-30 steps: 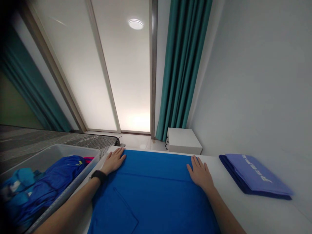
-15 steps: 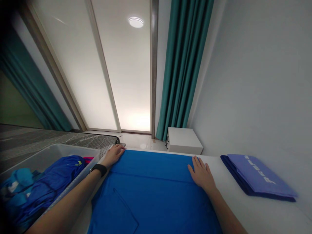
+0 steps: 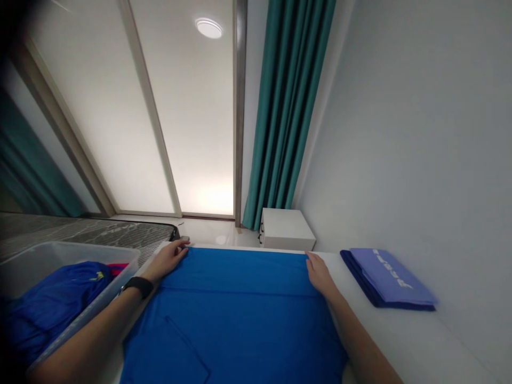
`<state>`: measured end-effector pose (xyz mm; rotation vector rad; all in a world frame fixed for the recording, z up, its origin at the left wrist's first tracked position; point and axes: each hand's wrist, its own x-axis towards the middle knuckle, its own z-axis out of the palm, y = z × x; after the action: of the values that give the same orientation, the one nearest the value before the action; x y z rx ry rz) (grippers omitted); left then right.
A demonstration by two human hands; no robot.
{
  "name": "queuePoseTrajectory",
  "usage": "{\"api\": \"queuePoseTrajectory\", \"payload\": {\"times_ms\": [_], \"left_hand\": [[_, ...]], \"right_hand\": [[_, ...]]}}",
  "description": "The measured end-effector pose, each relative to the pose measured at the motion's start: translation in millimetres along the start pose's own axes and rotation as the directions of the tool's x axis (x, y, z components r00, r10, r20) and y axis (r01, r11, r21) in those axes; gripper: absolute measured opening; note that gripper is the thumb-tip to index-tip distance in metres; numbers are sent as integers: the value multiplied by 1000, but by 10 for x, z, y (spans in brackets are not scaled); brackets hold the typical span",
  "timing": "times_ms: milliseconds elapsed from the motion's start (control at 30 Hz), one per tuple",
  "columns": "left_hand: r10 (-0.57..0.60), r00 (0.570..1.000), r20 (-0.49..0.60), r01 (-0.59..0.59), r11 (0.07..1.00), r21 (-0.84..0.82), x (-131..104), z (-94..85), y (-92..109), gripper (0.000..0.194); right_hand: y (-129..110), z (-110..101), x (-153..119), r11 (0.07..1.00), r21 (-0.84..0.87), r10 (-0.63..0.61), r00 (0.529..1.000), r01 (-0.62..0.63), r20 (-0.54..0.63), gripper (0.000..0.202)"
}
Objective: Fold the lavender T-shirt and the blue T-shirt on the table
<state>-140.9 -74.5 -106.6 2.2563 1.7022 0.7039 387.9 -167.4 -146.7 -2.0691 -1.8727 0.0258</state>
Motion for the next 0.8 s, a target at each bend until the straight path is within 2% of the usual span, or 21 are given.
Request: {"api": "queuePoseTrajectory", "payload": {"times_ms": [133,300,467,600,700,800], "left_hand": [[11,1000,-4,-11,999,-37,10,-19,4,47],[-20,1000,8,21,989,-143,-12,-85,71,44],[-46,999,-5,44,984,-171,-17,-97,100,47],[-42,999,30,46,986,-158,-10,-80,61,53],[-48,999,21,51,983,-174,-16,-80,22,52],[-71,998,-3,69,983,-169,-32,-102,7,51]], "right_hand": [[20,-74,117,999,-26,-30,1000,30,-3,45],[-51,-97,148,996,-61,-61,998,61,5,29],[-89,-88,103,995,-32,-92,995,91,-31,28],[-75,-67,101,998,33,-57,996,59,-75,31],[-47,-65,140,996,84,6,1000,-4,-28,36],[-16,-92,191,995,97,36,999,-38,21,26]]}}
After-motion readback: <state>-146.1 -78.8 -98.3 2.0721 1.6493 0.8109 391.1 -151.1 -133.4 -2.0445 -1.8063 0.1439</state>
